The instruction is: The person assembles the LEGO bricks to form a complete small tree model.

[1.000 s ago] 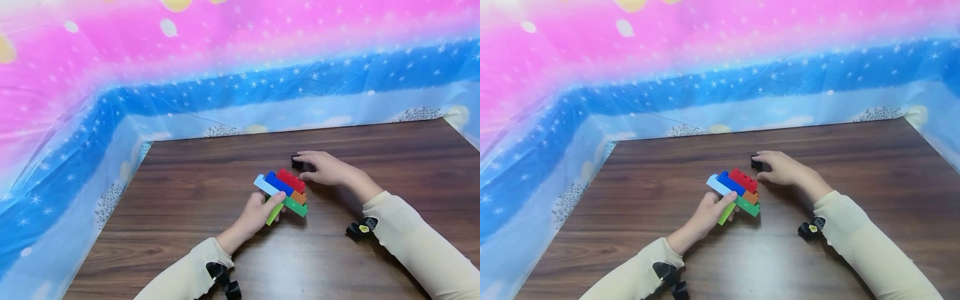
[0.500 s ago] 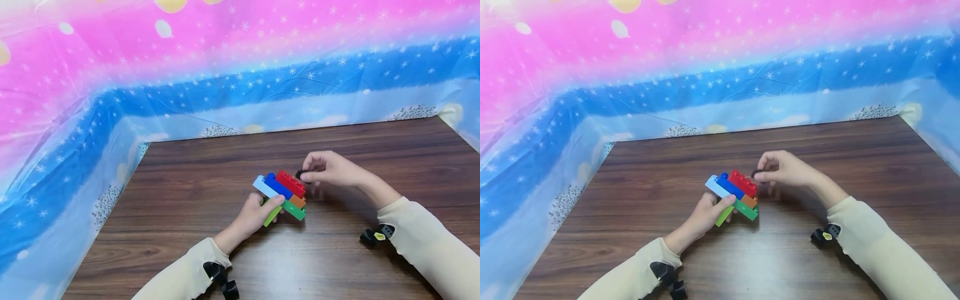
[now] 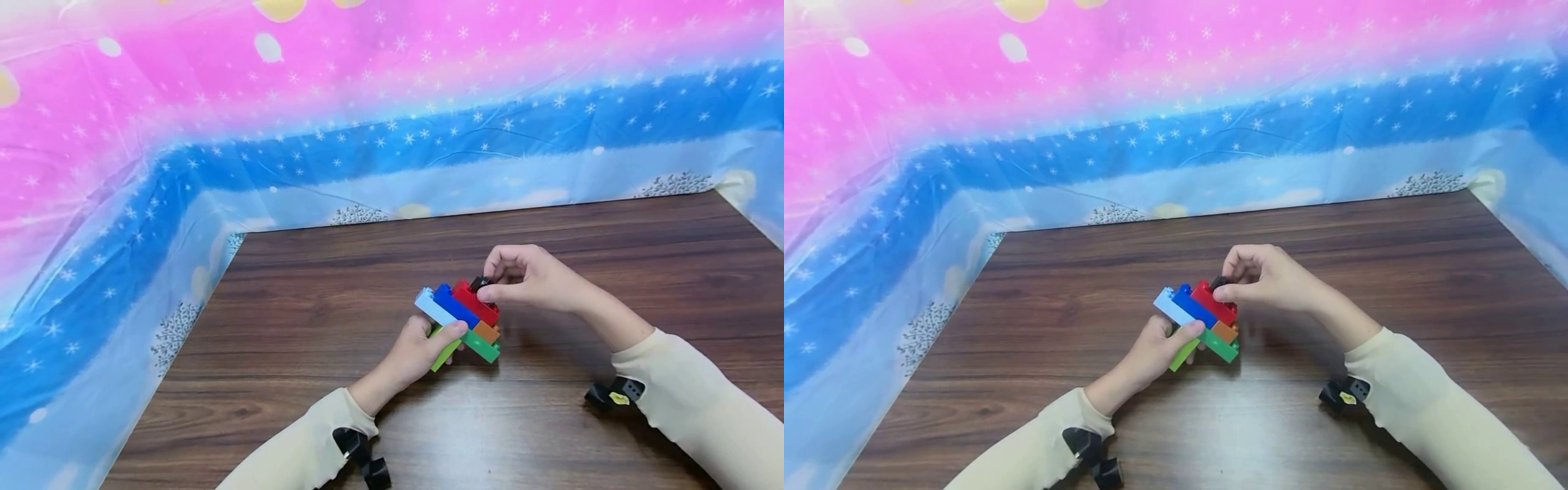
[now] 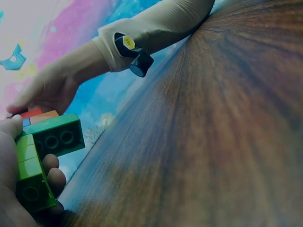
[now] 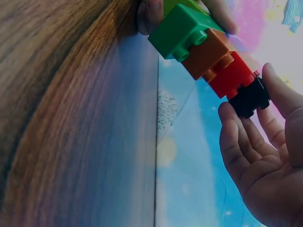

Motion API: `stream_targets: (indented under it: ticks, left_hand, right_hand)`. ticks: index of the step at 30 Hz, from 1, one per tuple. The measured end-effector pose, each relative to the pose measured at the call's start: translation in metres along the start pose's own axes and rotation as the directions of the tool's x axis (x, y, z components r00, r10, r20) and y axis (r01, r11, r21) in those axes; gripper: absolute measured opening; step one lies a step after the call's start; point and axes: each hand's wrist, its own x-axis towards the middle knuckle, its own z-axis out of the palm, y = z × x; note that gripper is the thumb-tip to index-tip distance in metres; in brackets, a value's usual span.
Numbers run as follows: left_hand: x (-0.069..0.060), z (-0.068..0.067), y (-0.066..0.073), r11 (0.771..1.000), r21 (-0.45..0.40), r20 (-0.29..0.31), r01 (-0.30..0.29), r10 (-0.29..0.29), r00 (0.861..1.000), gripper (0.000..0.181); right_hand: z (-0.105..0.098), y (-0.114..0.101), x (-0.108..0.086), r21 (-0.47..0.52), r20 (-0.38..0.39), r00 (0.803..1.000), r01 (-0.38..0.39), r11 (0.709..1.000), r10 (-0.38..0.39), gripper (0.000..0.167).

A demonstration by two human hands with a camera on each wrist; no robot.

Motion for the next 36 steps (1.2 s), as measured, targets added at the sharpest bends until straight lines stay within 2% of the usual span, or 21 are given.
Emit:
stream_targets:
  ticks: [5, 16, 23, 32, 36]
  left_hand:
    - [-0.001, 0.000, 0.000, 1.000, 0.008, -0.010, 0.015, -0.015, 1.000, 0.045]
    - [-0.001, 0.001, 0.001, 1.000, -0.008, -0.038, 0.024, -0.024, 0.999, 0.041]
    - [0.000, 0.001, 0.001, 0.999, -0.007, -0.047, 0.037, -0.037, 0.998, 0.039]
    - [-0.001, 0.003, 0.002, 0.998, 0.001, -0.061, 0.060, -0.060, 0.996, 0.035]
    - [0.000, 0.003, 0.000, 0.999, -0.001, -0.058, 0.051, -0.051, 0.997, 0.035]
  right_hand:
    - [0.002, -0.004, 0.000, -0.052, -0.025, 1.000, 0.017, 0.999, -0.018, 0.020]
    - [0.004, 0.000, 0.003, 0.004, -0.020, 1.000, 0.012, 1.000, -0.012, 0.017]
    - [0.008, -0.003, 0.002, -0.029, -0.054, 0.998, 0.044, 0.999, -0.045, 0.019]
    - [0.008, 0.003, 0.002, 0.047, -0.010, 1.000, 0.022, 0.999, -0.021, 0.013]
    - [0.013, -0.002, 0.001, 0.004, -0.044, 0.998, 0.036, 0.999, -0.035, 0.015]
